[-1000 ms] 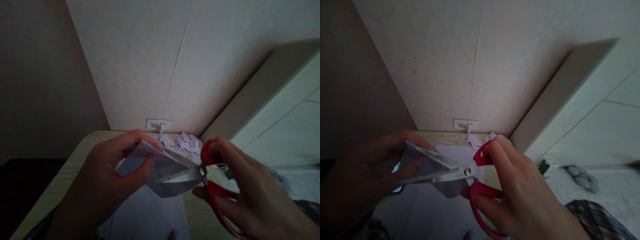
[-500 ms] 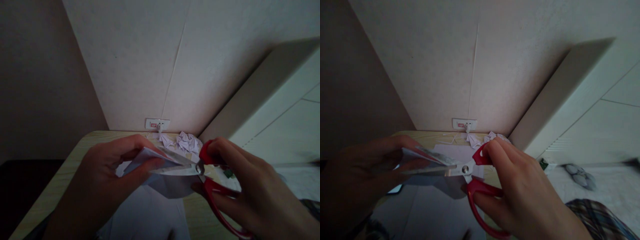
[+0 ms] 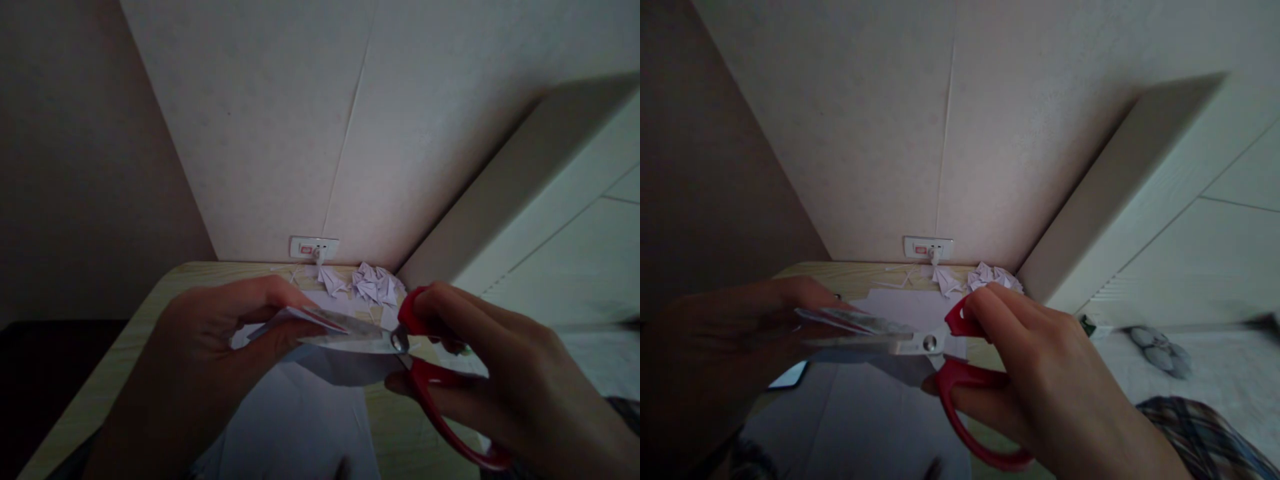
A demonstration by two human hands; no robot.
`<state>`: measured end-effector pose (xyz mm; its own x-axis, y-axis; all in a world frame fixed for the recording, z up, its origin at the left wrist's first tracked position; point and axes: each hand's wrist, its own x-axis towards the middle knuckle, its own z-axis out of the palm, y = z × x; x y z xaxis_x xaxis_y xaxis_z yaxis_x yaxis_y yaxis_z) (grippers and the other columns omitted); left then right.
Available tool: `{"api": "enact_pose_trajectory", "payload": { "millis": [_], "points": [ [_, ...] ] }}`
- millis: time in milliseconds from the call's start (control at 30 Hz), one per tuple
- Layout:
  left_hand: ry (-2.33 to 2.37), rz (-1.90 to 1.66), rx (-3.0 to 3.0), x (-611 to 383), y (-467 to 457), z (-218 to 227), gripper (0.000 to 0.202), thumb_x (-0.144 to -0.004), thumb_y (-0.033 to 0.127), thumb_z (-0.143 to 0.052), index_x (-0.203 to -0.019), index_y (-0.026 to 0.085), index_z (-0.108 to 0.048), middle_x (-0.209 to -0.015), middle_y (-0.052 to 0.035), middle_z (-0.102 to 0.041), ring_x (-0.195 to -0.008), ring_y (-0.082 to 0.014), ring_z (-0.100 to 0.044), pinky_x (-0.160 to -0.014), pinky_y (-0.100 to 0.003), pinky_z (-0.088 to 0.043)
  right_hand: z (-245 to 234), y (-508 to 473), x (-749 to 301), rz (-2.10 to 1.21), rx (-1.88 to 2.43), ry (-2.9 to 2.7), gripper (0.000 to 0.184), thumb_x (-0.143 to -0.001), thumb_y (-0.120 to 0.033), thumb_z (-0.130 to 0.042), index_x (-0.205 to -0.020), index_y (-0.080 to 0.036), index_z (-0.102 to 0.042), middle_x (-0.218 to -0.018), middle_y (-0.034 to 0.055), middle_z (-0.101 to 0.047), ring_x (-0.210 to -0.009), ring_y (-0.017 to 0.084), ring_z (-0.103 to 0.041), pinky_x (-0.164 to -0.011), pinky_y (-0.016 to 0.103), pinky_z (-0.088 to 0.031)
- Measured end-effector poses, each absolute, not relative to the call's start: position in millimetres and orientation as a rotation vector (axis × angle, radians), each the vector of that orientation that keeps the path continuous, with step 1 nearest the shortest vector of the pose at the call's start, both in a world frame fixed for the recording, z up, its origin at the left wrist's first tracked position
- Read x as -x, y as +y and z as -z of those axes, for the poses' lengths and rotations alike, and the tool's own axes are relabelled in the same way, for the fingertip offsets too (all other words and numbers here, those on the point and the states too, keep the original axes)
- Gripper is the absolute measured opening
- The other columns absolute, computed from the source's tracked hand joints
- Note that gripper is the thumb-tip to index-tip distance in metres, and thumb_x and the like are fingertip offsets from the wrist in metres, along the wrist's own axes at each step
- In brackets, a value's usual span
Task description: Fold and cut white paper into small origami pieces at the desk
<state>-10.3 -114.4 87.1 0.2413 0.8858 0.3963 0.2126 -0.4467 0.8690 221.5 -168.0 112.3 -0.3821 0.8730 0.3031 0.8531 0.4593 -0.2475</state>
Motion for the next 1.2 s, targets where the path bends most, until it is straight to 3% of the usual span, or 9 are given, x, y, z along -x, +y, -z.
{"api": "enact_pose_trajectory", "payload": {
  "millis": [467,667,867,1000,1200],
  "points": [
    [1.036,-1.247,-1.726,7.7,-116.2,-81.7,0.014,-0.072,0.026,-0.073,-0.062,0.036,-0.077,-0.057,0.0126,-0.074,-0.052,-0.0106,-0.066,-0.051,-0.016,-0.049,-108.8,-170.1,-225.2,-0.122,1.444,-2.317,0.026,-0.085,-0.046,-0.067,-0.083,-0.023,-0.056,-0.069,-0.0012,-0.06,-0.052,0.014,-0.057,-0.043,0.024,-0.042],
    [1.09,-1.221,-1.69,6.3,-118.7,-85.5,0.013,-0.07,0.028,-0.073,-0.06,0.036,-0.076,-0.056,0.0128,-0.074,-0.051,-0.0092,-0.064,-0.049,-0.015,-0.044,-108.7,-169.6,-224.7,-0.117,1.45,-2.303,0.024,-0.084,-0.043,-0.069,-0.083,-0.024,-0.056,-0.065,-0.0025,-0.058,-0.048,0.014,-0.055,-0.041,0.024,-0.041],
    [1.123,-1.218,-1.623,5.3,-121.2,-85.9,0.013,-0.07,0.031,-0.072,-0.057,0.033,-0.075,-0.058,0.0098,-0.074,-0.055,-0.0127,-0.067,-0.053,-0.019,-0.047,-108.0,-167.9,-223.1,-0.08,1.429,-2.295,0.025,-0.083,-0.043,-0.071,-0.082,-0.025,-0.054,-0.062,-0.0029,-0.056,-0.047,0.015,-0.054,-0.041,0.024,-0.041],
    [1.039,-1.229,-1.699,9.7,-116.8,-83.5,0.014,-0.071,0.026,-0.074,-0.06,0.034,-0.075,-0.053,0.0125,-0.069,-0.051,-0.0103,-0.064,-0.05,-0.015,-0.048,-110.7,-169.2,-223.7,-0.048,1.396,-2.242,0.024,-0.084,-0.045,-0.068,-0.085,-0.026,-0.054,-0.061,-0.0034,-0.057,-0.043,0.014,-0.052,-0.038,0.025,-0.04],
    [0.967,-1.256,-1.771,14.0,-114.1,-78.8,0.016,-0.079,0.02,-0.067,-0.071,0.032,-0.075,-0.062,0.0125,-0.073,-0.054,-0.0065,-0.066,-0.05,-0.01,-0.047,-112.9,-175.2,-229.6,0.126,1.455,-2.101,0.023,-0.079,-0.041,-0.069,-0.091,-0.03,-0.052,-0.067,-0.001,-0.059,-0.048,0.018,-0.057,-0.038,0.026,-0.04]
  ]
}}
